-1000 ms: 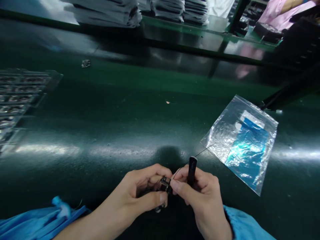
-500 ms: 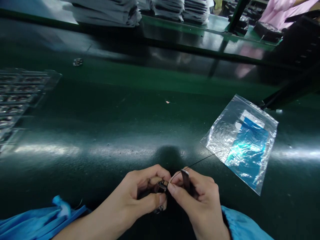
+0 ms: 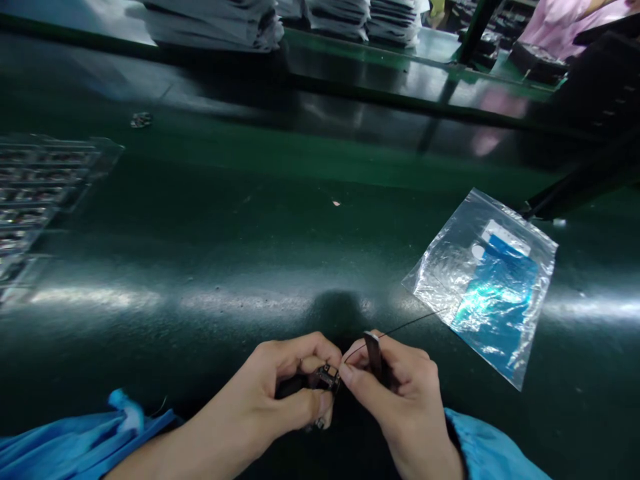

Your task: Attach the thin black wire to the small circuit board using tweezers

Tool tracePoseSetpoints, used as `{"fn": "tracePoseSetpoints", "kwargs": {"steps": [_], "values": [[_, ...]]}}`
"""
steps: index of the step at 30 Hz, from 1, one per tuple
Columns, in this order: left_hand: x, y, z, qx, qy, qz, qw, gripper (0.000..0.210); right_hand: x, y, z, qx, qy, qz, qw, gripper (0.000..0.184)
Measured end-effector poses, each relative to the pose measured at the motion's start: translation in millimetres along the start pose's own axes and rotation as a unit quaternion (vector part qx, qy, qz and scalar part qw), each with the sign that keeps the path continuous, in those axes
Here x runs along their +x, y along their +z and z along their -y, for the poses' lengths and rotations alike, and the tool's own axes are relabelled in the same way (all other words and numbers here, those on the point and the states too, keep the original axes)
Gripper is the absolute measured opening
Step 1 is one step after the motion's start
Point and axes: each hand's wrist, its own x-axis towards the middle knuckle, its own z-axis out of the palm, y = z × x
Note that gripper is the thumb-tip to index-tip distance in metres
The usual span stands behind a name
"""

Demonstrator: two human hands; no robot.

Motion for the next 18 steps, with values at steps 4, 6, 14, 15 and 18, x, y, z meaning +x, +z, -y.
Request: {"fn": "tracePoseSetpoints", "kwargs": {"steps": [4, 6, 14, 15, 18], "values": [[0.2, -1.6, 0.2, -0.01, 0.001, 0.017, 1.0, 0.009, 0.0, -0.2, 0.2, 0.001, -0.016, 0.005, 1.0, 0.016], [1.2, -1.9, 0.7, -0.017, 0.001, 0.02, 1.0, 0.008, 0.4, 0.2, 0.9, -0.009, -0.024, 0.001, 1.0, 0.017], [0.2, -1.1, 3.8, -0.016, 0.015, 0.034, 0.999, 0.003, 0.0, 2.8, 4.6, -0.008, 0.007, -0.019, 1.0, 0.016], [-0.1, -1.2, 4.1, -0.017, 0.014, 0.035, 0.999, 0.004, -0.4, 3.6, 5.5, -0.003, 0.012, -0.021, 1.0, 0.017], [-0.7, -1.7, 4.7, -0.01, 0.015, 0.029, 0.999, 0.011, -1.1, 6.1, 7.9, 0.016, 0.025, -0.034, 0.999, 0.017]]}}
